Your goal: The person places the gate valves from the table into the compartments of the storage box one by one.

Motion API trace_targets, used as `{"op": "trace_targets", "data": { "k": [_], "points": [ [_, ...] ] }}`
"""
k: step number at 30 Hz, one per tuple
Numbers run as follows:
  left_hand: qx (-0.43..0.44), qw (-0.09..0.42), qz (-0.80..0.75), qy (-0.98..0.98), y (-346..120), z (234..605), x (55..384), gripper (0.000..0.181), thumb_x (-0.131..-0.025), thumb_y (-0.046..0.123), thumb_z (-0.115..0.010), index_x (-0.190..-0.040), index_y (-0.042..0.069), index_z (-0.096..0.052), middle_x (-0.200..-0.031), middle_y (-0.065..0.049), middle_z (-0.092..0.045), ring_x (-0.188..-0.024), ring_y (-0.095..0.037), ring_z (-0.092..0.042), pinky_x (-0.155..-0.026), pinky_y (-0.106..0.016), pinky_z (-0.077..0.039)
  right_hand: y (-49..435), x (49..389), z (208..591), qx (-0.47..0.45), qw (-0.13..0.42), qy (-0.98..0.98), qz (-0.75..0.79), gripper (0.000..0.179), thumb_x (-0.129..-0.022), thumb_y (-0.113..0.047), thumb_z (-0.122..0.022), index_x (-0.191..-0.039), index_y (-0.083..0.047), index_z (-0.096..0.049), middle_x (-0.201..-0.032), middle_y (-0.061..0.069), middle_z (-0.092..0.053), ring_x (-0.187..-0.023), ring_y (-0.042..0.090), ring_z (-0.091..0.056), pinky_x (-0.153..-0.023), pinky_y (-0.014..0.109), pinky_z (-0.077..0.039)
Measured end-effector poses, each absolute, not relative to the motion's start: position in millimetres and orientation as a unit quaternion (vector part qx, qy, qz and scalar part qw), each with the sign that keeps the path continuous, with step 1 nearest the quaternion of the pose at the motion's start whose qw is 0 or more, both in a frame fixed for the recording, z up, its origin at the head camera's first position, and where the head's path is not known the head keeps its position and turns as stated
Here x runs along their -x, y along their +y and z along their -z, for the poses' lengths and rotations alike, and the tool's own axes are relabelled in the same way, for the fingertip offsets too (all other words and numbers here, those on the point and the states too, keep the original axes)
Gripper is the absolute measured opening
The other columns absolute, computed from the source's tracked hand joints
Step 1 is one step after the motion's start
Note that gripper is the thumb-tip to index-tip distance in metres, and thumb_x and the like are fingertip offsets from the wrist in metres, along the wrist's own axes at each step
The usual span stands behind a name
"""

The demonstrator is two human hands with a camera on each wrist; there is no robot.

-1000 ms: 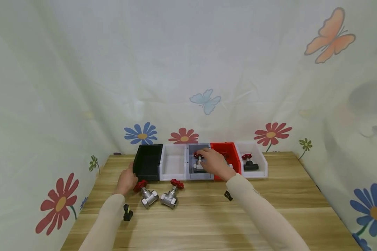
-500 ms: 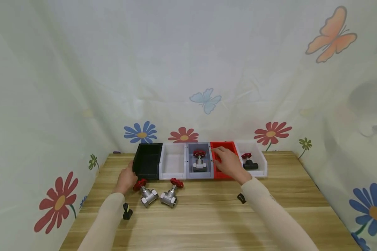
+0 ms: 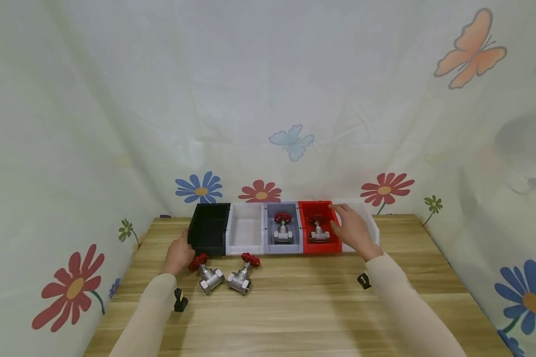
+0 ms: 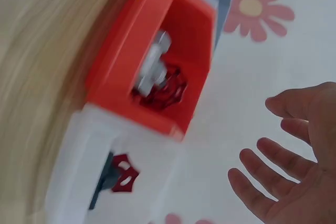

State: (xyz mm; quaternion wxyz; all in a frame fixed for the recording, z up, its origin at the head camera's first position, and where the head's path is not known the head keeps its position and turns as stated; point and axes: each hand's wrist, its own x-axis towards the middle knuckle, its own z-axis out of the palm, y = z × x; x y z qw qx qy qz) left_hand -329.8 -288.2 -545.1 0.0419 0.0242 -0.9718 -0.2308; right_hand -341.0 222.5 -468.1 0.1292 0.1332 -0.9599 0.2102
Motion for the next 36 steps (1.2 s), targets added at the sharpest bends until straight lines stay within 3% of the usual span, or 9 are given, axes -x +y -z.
{"op": "trace_targets", "data": {
  "k": [4, 12, 24, 36],
  "points": [
    [-0.024, 0.040, 0.233, -0.971, -289.1, 545.7, 330.7, 0.070, -0.084, 0.001, -0.050, -0.149, -0.010, -0.025, -0.114, -0.042, -0.060, -0.099, -0.052, -0.062, -0.090, -0.059, -0.049, 243.3, 341.8, 475.5, -0.118, 0.156, -0.955, -0.222, 0.050, -0.091, -0.016, -0.063, -0.139, -0.009, -0.053, -0.133, 0.018, -0.056, -0.091, 0.031, -0.066, -0.078, 0.049, -0.056],
    [-0.026, 0.044, 0.232, -0.971, -290.7, 546.2, 331.9, 0.069, -0.085, 0.002, -0.051, -0.149, -0.008, -0.026, -0.114, -0.041, -0.060, -0.099, -0.052, -0.061, -0.088, -0.060, -0.049, 278.8, 340.6, 493.2, -0.080, 0.149, -0.959, -0.227, 0.051, -0.092, -0.016, -0.059, -0.140, -0.004, -0.049, -0.136, 0.026, -0.051, -0.116, 0.045, -0.055, -0.091, 0.060, -0.049],
    [-0.027, 0.045, 0.233, -0.971, -292.0, 548.6, 328.7, 0.070, -0.085, 0.002, -0.051, -0.149, -0.007, -0.026, -0.112, -0.041, -0.061, -0.097, -0.052, -0.062, -0.087, -0.060, -0.049, 311.4, 337.9, 516.1, -0.049, 0.148, -0.959, -0.235, 0.048, -0.092, -0.015, -0.056, -0.137, 0.000, -0.051, -0.137, 0.030, -0.050, -0.123, 0.050, -0.050, -0.096, 0.063, -0.043],
    [-0.029, 0.044, 0.232, -0.971, -289.7, 548.3, 328.9, 0.072, -0.083, 0.001, -0.050, -0.150, -0.008, -0.025, -0.113, -0.040, -0.061, -0.097, -0.051, -0.062, -0.089, -0.059, -0.049, 333.8, 337.0, 536.8, -0.033, 0.151, -0.961, -0.230, 0.048, -0.089, -0.008, -0.060, -0.134, 0.005, -0.051, -0.122, 0.034, -0.057, -0.108, 0.050, -0.057, -0.089, 0.062, -0.046]
  ]
}}
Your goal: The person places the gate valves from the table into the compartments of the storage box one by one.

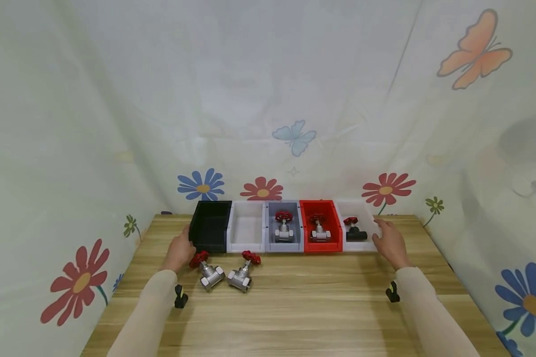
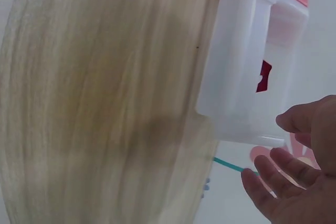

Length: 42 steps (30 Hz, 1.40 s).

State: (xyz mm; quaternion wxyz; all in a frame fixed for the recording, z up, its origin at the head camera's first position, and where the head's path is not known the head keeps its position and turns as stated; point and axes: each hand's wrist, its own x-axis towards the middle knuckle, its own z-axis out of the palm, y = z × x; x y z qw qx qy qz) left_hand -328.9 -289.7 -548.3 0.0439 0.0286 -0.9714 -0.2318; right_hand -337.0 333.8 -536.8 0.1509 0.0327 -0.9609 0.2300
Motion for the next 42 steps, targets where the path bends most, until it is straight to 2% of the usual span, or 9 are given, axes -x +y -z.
{"op": "trace_targets", "data": {
  "k": [9, 15, 23, 27, 31, 37, 42],
  "points": [
    [-0.027, 0.037, 0.227, -0.973, -287.5, 545.0, 327.3, 0.071, -0.085, 0.001, -0.050, -0.150, -0.009, -0.023, -0.113, -0.040, -0.061, -0.098, -0.051, -0.062, -0.089, -0.058, -0.049, 335.9, 337.7, 543.4, -0.015, 0.129, -0.962, -0.240, 0.047, -0.090, -0.004, -0.057, -0.135, 0.007, -0.048, -0.115, 0.035, -0.059, -0.094, 0.045, -0.063, -0.079, 0.057, -0.050],
    [-0.019, 0.040, 0.236, -0.971, -288.4, 545.2, 325.9, 0.070, -0.084, 0.001, -0.049, -0.150, -0.009, -0.024, -0.115, -0.041, -0.060, -0.099, -0.051, -0.062, -0.090, -0.058, -0.049, 333.6, 336.8, 542.9, -0.008, 0.116, -0.963, -0.242, 0.047, -0.092, -0.004, -0.055, -0.137, 0.007, -0.045, -0.114, 0.035, -0.061, -0.097, 0.045, -0.063, -0.081, 0.058, -0.050],
    [-0.014, 0.076, 0.258, -0.963, -289.5, 543.0, 319.9, 0.064, -0.089, 0.006, -0.050, -0.147, -0.010, -0.031, -0.135, -0.039, -0.049, -0.121, -0.053, -0.051, -0.103, -0.060, -0.041, 332.6, 337.1, 542.8, 0.003, 0.084, -0.963, -0.257, 0.052, -0.091, -0.002, -0.057, -0.140, 0.004, -0.041, -0.119, 0.036, -0.059, -0.106, 0.047, -0.059, -0.088, 0.059, -0.048],
    [-0.010, 0.093, 0.263, -0.960, -287.9, 535.4, 318.2, 0.063, -0.092, 0.010, -0.050, -0.149, -0.008, -0.030, -0.144, -0.036, -0.043, -0.129, -0.052, -0.044, -0.107, -0.061, -0.037, 332.5, 337.7, 543.1, 0.008, 0.075, -0.964, -0.255, 0.053, -0.091, -0.001, -0.057, -0.141, 0.004, -0.040, -0.119, 0.036, -0.058, -0.105, 0.047, -0.059, -0.088, 0.060, -0.048],
    [-0.011, 0.094, 0.259, -0.961, -286.2, 529.5, 316.8, 0.062, -0.094, 0.012, -0.050, -0.150, -0.006, -0.029, -0.147, -0.034, -0.040, -0.131, -0.052, -0.042, -0.107, -0.062, -0.036, 332.1, 338.6, 544.8, 0.013, 0.066, -0.967, -0.247, 0.054, -0.092, -0.002, -0.056, -0.142, 0.004, -0.038, -0.120, 0.037, -0.058, -0.106, 0.048, -0.059, -0.090, 0.060, -0.047],
    [0.000, 0.098, 0.253, -0.963, -282.3, 522.5, 310.6, 0.061, -0.095, 0.014, -0.052, -0.150, -0.003, -0.032, -0.147, -0.032, -0.042, -0.129, -0.051, -0.045, -0.104, -0.063, -0.039, 331.7, 340.3, 545.4, 0.016, 0.054, -0.967, -0.247, 0.056, -0.093, -0.002, -0.055, -0.145, 0.002, -0.035, -0.132, 0.038, -0.052, -0.117, 0.051, -0.054, -0.099, 0.062, -0.043],
    [0.014, 0.115, 0.242, -0.963, -275.6, 516.3, 303.3, 0.062, -0.094, 0.015, -0.055, -0.150, 0.001, -0.033, -0.145, -0.031, -0.044, -0.125, -0.051, -0.050, -0.100, -0.063, -0.042, 332.9, 340.5, 545.2, 0.009, 0.058, -0.968, -0.245, 0.057, -0.092, -0.001, -0.055, -0.145, 0.003, -0.035, -0.131, 0.039, -0.052, -0.114, 0.053, -0.056, -0.096, 0.063, -0.044]
  ]
}}
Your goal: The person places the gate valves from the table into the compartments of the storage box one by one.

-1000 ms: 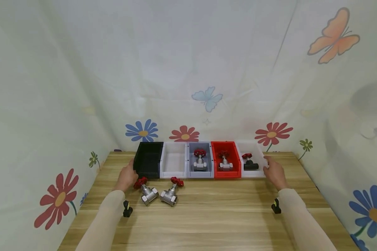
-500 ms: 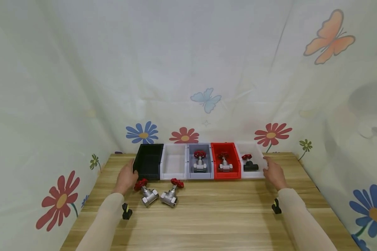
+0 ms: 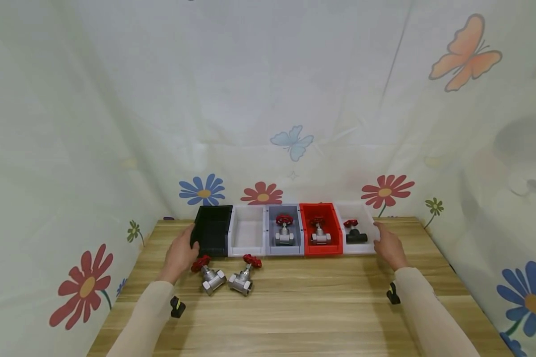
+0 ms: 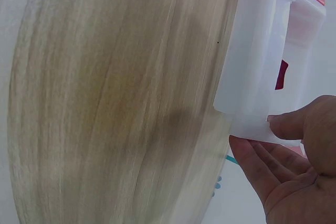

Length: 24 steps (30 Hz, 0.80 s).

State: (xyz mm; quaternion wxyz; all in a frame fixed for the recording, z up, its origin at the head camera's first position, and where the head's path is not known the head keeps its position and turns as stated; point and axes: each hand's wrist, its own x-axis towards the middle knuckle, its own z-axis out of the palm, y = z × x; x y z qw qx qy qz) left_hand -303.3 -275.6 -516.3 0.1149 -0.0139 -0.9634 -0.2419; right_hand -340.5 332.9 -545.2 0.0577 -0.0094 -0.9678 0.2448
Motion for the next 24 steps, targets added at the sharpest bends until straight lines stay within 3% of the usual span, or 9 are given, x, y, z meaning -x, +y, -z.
{"op": "trace_targets", "data": {
  "k": [4, 12, 19, 24],
  "points": [
    [0.036, 0.129, 0.228, -0.965, -265.6, 507.1, 294.2, 0.062, -0.094, 0.016, -0.057, -0.150, 0.003, -0.035, -0.143, -0.031, -0.047, -0.122, -0.050, -0.053, -0.096, -0.062, -0.045, 332.5, 341.4, 545.9, 0.013, 0.051, -0.968, -0.246, 0.058, -0.092, -0.002, -0.055, -0.146, 0.003, -0.033, -0.129, 0.038, -0.053, -0.113, 0.052, -0.057, -0.096, 0.062, -0.045],
    [0.090, 0.143, 0.211, -0.963, -238.9, 484.7, 271.9, 0.062, -0.095, 0.019, -0.060, -0.151, 0.007, -0.035, -0.150, -0.022, -0.042, -0.132, -0.044, -0.048, -0.103, -0.058, -0.043, 331.3, 344.0, 546.2, 0.024, 0.044, -0.970, -0.239, 0.058, -0.093, -0.001, -0.053, -0.147, 0.003, -0.031, -0.128, 0.038, -0.054, -0.111, 0.050, -0.058, -0.094, 0.061, -0.046],
    [0.132, 0.155, 0.181, -0.962, -222.3, 477.5, 255.4, 0.064, -0.093, 0.019, -0.064, -0.150, 0.010, -0.038, -0.147, -0.021, -0.046, -0.127, -0.041, -0.053, -0.100, -0.055, -0.047, 332.0, 344.1, 546.6, 0.025, 0.033, -0.970, -0.239, 0.058, -0.094, -0.001, -0.053, -0.147, 0.003, -0.030, -0.130, 0.038, -0.053, -0.113, 0.050, -0.057, -0.095, 0.061, -0.045],
    [0.144, 0.134, 0.161, -0.967, -210.8, 477.1, 243.0, 0.065, -0.092, 0.025, -0.067, -0.150, 0.014, -0.040, -0.149, -0.017, -0.046, -0.129, -0.038, -0.053, -0.100, -0.054, -0.048, 332.2, 344.0, 547.0, 0.018, 0.035, -0.971, -0.238, 0.058, -0.093, -0.001, -0.053, -0.147, 0.003, -0.031, -0.128, 0.038, -0.054, -0.111, 0.050, -0.058, -0.093, 0.061, -0.046]
  ]
}}
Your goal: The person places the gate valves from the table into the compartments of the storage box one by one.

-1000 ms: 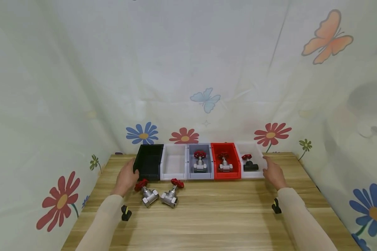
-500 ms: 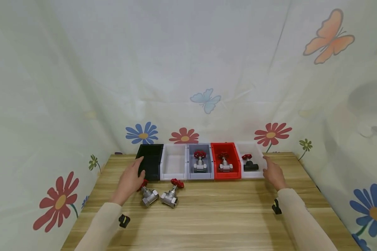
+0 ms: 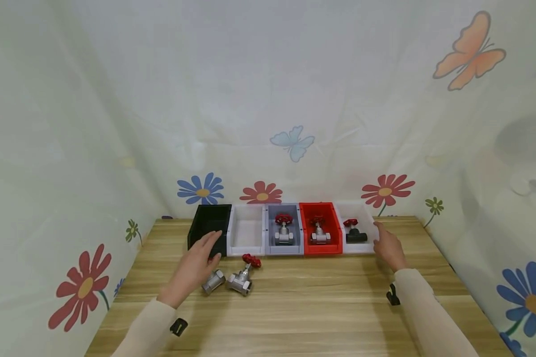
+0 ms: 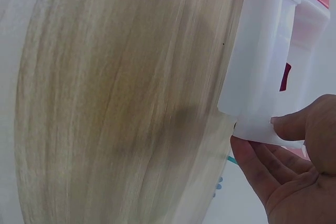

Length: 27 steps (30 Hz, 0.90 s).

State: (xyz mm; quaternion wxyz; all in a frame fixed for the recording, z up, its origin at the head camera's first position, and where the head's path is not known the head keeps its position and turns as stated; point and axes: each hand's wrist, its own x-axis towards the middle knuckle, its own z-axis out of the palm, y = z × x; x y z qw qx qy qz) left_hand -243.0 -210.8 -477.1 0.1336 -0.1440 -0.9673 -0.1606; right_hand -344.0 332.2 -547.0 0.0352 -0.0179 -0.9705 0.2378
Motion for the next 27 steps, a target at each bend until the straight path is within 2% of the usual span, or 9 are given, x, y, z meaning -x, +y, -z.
{"op": "trace_targets", "data": {
  "k": [7, 15, 21, 27],
  "points": [
    [0.175, 0.082, 0.140, -0.971, -197.9, 480.4, 230.8, 0.069, -0.086, 0.032, -0.072, -0.149, 0.021, -0.043, -0.151, -0.011, -0.045, -0.134, -0.033, -0.049, -0.102, -0.053, -0.047, 331.1, 343.8, 546.8, 0.020, 0.038, -0.970, -0.238, 0.058, -0.093, -0.001, -0.053, -0.146, 0.003, -0.031, -0.128, 0.039, -0.054, -0.111, 0.051, -0.058, -0.093, 0.061, -0.046],
    [0.216, 0.033, 0.144, -0.965, -187.4, 489.6, 224.2, 0.062, -0.085, 0.037, -0.074, -0.142, 0.025, -0.052, -0.150, -0.009, -0.047, -0.134, -0.031, -0.049, -0.102, -0.052, -0.047, 331.7, 343.0, 547.9, 0.020, 0.042, -0.970, -0.238, 0.058, -0.093, -0.001, -0.053, -0.146, 0.003, -0.031, -0.127, 0.039, -0.055, -0.108, 0.050, -0.059, -0.090, 0.060, -0.048],
    [0.264, 0.030, 0.138, -0.954, -182.8, 504.8, 224.2, 0.062, -0.084, 0.031, -0.076, -0.140, 0.020, -0.053, -0.144, -0.008, -0.052, -0.130, -0.032, -0.052, -0.102, -0.054, -0.046, 333.0, 342.8, 548.4, 0.021, 0.041, -0.969, -0.241, 0.058, -0.093, -0.001, -0.053, -0.147, 0.003, -0.031, -0.126, 0.039, -0.055, -0.106, 0.048, -0.061, -0.089, 0.060, -0.048],
    [0.268, 0.016, 0.137, -0.953, -177.7, 516.5, 223.2, 0.064, -0.081, 0.028, -0.078, -0.139, 0.023, -0.053, -0.143, -0.012, -0.053, -0.125, -0.036, -0.055, -0.099, -0.056, -0.047, 332.3, 342.2, 548.3, 0.021, 0.041, -0.969, -0.244, 0.059, -0.092, 0.000, -0.053, -0.147, 0.003, -0.031, -0.128, 0.039, -0.054, -0.109, 0.050, -0.059, -0.091, 0.061, -0.047]
  ]
}}
